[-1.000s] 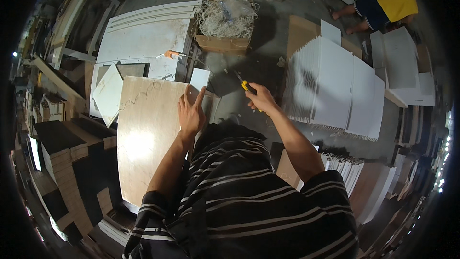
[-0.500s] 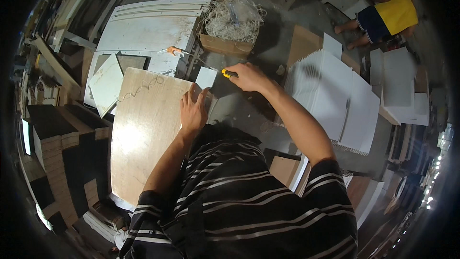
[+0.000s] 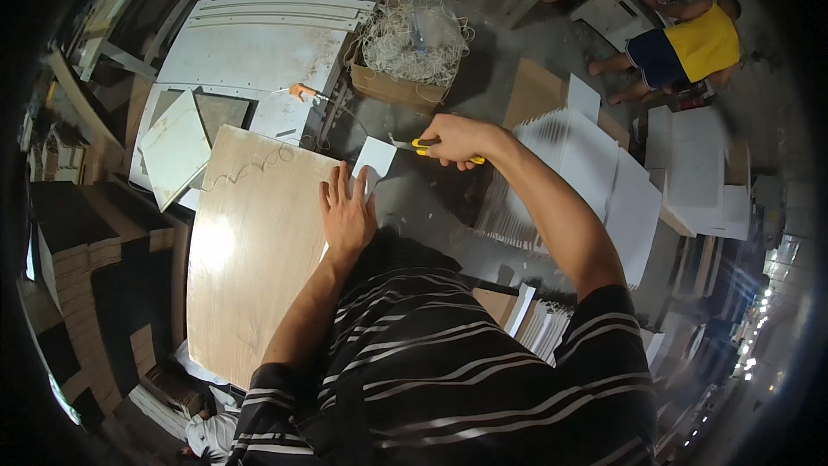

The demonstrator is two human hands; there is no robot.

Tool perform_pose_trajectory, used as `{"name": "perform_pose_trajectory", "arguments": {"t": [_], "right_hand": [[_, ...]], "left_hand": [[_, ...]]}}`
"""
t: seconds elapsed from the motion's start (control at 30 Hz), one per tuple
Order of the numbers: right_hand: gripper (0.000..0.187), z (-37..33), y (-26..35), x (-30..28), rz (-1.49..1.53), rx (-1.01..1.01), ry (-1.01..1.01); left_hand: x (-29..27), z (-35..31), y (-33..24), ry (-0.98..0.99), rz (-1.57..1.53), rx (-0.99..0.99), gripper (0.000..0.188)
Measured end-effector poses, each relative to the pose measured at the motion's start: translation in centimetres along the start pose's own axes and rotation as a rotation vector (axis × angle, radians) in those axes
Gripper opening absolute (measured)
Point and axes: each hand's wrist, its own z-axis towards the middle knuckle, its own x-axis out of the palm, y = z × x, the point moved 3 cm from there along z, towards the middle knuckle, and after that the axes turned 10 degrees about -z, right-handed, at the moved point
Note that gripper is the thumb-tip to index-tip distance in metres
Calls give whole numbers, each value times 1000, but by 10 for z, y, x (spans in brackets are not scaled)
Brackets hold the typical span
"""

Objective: The person uses a utility knife and a straightedge to cut a long white plastic trim piece on a wooden workbench. They score the trim along the straightedge, snap it, and then stack the cut piece with others.

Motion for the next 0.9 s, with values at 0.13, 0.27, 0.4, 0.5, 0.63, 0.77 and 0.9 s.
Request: {"name": "perform_pose_trajectory", "arguments": {"t": [0.13,0.27,0.4,0.5,0.63,0.77,0.9], "right_hand": [[36,1,0,5,-22,-3,-9],[26,9,-9,12,-39,-20,-13],[26,12,-14,15,-119,-201,-167],[26,16,-18,14,-99,-254,-163],[28,29,-28,20,-67,-164,-78],[29,47,-28,35,-151,-274,-206],[26,56,-26,42,-143,-315,-288]], "left_hand": [[2,2,0,-20,-2,-84,66],[2,4,-1,-43,2,-113,71],[1,4,-3,-24,11,-123,73],[-1,4,-4,-29,16,-113,75],[-4,4,-5,-28,40,-99,74],[-5,6,-5,-39,79,-73,72],[-5,6,-5,-37,91,-62,71]]}}
